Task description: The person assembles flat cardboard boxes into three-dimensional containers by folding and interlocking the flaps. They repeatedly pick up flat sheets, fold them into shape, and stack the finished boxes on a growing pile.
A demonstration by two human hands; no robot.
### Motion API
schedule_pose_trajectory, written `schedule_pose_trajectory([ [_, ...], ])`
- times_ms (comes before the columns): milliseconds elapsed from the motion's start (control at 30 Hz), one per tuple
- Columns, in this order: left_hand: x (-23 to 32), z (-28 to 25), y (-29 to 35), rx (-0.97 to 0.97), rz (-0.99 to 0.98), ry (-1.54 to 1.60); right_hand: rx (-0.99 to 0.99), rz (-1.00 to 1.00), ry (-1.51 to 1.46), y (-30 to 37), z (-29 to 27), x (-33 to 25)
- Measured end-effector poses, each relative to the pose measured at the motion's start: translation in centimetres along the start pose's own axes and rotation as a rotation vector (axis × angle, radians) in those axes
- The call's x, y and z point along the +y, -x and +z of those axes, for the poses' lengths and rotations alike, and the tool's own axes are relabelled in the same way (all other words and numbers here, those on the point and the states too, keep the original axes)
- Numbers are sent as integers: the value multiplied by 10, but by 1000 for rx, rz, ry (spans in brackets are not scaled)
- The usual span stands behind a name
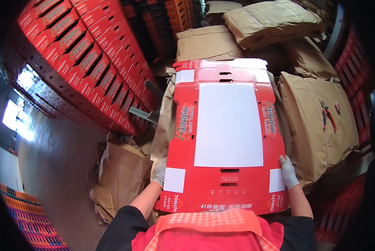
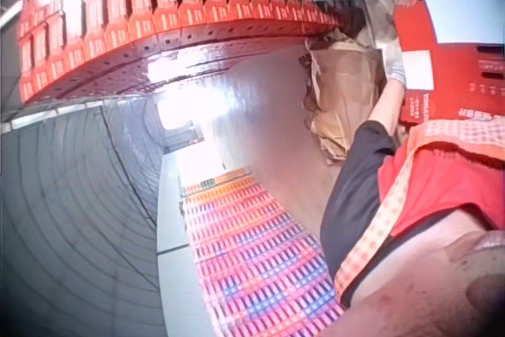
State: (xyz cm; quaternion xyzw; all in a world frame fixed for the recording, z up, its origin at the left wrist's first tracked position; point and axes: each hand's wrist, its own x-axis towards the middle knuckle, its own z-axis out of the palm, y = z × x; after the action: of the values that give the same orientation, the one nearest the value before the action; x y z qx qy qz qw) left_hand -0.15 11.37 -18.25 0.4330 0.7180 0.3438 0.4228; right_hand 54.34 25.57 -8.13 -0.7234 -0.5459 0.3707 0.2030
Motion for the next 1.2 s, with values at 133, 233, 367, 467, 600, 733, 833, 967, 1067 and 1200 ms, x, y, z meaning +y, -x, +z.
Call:
schedule_pose_trajectory([
  [133,-32,-8,-4,-114,87,-259,-5,14,72,7,-5,-10],
  [233,-54,-10,1,-102,231,-341,-26,25,25,10,-6,-16],
  [367,-63,-10,5,-140,-75,389,-76,4,-110,12,-5,-22],
  [467,-44,-7,2,-289,-254,766,-81,43,-85,13,-4,-24],
  [600,9,-1,-1,-362,-352,1336,-77,43,-91,17,-4,-27],
  [733,53,3,5,-405,-302,1397,37,51,179,18,-2,-33],
  [833,67,-4,8,-331,-244,1358,-24,22,-101,23,0,-36],
  [967,67,-20,10,-321,-298,1191,-169,-11,-327,30,4,-25],
  [1067,79,-32,26,-238,-216,1079,-277,-30,-498,29,11,-4],
  [1200,145,-46,72,-147,-174,895,-488,-77,-753,11,32,29],
])
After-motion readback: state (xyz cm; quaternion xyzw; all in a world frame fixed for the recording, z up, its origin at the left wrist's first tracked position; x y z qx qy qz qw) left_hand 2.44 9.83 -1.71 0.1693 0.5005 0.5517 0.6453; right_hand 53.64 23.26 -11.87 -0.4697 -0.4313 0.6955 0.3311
